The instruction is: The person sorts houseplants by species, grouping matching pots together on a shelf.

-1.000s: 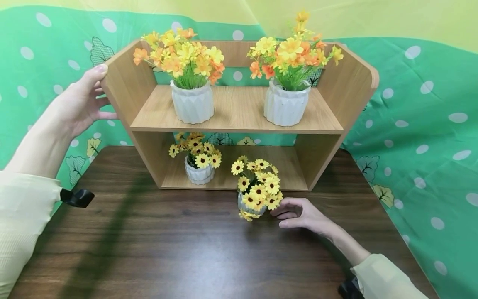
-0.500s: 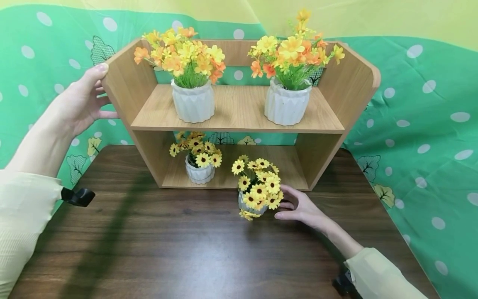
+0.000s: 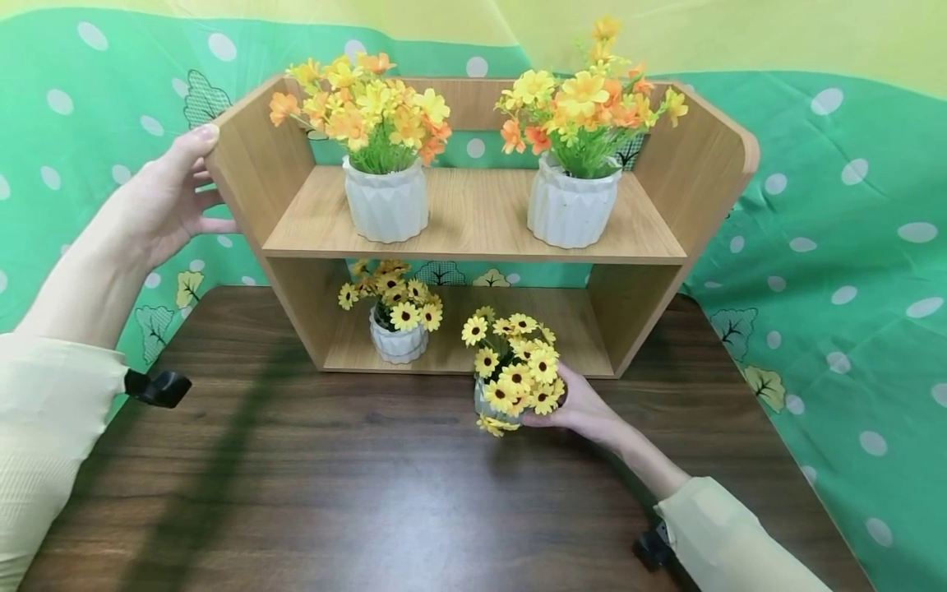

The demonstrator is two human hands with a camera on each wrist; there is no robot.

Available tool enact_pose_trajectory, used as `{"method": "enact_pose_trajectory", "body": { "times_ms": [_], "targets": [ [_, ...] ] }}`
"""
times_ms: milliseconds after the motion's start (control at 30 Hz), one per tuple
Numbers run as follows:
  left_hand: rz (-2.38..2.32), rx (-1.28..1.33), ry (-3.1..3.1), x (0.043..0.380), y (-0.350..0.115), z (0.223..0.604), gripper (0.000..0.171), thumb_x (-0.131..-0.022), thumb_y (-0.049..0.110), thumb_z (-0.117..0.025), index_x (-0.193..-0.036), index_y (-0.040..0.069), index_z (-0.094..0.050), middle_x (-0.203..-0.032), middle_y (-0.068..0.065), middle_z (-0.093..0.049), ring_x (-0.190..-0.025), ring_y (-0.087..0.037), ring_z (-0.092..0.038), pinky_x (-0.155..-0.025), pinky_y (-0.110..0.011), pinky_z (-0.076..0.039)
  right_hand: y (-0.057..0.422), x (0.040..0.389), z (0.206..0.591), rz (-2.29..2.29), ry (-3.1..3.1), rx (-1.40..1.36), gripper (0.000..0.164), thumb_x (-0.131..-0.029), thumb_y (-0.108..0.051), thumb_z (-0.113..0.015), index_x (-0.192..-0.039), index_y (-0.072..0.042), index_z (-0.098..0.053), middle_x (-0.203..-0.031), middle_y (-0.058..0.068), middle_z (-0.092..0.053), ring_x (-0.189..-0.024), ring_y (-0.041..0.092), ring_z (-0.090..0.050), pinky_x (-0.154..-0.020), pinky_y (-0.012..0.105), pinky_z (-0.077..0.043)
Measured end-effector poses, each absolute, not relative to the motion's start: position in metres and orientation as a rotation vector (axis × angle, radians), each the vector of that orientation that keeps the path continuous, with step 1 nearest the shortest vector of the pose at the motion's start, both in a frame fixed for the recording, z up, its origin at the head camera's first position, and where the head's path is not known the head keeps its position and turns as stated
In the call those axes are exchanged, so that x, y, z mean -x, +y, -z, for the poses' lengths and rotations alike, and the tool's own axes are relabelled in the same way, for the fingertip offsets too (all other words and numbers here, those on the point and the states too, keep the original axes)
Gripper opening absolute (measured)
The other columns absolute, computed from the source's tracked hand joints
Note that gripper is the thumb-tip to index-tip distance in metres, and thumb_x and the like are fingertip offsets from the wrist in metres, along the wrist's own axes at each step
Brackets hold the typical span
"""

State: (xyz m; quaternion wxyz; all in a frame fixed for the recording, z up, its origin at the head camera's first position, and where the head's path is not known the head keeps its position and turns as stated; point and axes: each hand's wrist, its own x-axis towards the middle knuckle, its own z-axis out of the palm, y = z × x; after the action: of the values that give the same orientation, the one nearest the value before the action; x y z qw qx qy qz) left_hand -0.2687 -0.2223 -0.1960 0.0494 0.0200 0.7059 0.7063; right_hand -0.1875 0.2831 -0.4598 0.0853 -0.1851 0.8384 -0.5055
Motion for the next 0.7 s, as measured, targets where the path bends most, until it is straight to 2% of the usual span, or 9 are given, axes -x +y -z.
{"method": "enact_pose_trajectory", "body": {
  "times_ms": [267,400,567,700],
  "targets": [
    [-2.149,-0.068,2.159,0.268,-0.221,0.196,0.068,-0.094,0.057,-0.066,-0.152,0.03,-0.044,-0.159,-0.002,-0.03,-0.141,-0.033,-0.036,-0.07,-0.034,-0.065,0.276,0.19,0.46,1.525,2.513,0.592,0.086,-0.079,-0.015,-0.088,-0.153,-0.014,-0.043,-0.147,0.009,-0.055,-0.126,-0.007,-0.052,-0.105,0.016,-0.042],
    [-2.151,-0.066,2.162,0.267,-0.22,0.196,0.068,-0.094,0.057,-0.066,-0.153,0.03,-0.044,-0.159,-0.002,-0.029,-0.141,-0.033,-0.036,-0.07,-0.033,-0.065,0.272,0.19,0.461,1.572,2.486,0.547,0.091,-0.079,-0.014,-0.088,-0.155,-0.008,-0.037,-0.149,0.016,-0.051,-0.124,-0.009,-0.05,-0.105,0.014,-0.04],
    [-2.155,-0.057,2.16,0.267,-0.22,0.197,0.069,-0.094,0.057,-0.066,-0.153,0.03,-0.043,-0.159,-0.002,-0.029,-0.141,-0.033,-0.035,-0.069,-0.033,-0.065,0.269,0.188,0.464,1.626,2.426,0.507,0.097,-0.082,-0.013,-0.086,-0.16,-0.007,-0.027,-0.154,0.02,-0.042,-0.126,-0.012,-0.045,-0.104,0.011,-0.036],
    [-2.154,-0.05,2.167,0.267,-0.22,0.196,0.069,-0.094,0.057,-0.066,-0.153,0.03,-0.043,-0.16,-0.002,-0.029,-0.141,-0.033,-0.035,-0.069,-0.033,-0.065,0.267,0.187,0.465,1.623,2.445,0.475,0.096,-0.083,-0.014,-0.086,-0.159,-0.005,-0.028,-0.154,0.021,-0.042,-0.125,-0.013,-0.044,-0.105,0.012,-0.035]
  ]
}}
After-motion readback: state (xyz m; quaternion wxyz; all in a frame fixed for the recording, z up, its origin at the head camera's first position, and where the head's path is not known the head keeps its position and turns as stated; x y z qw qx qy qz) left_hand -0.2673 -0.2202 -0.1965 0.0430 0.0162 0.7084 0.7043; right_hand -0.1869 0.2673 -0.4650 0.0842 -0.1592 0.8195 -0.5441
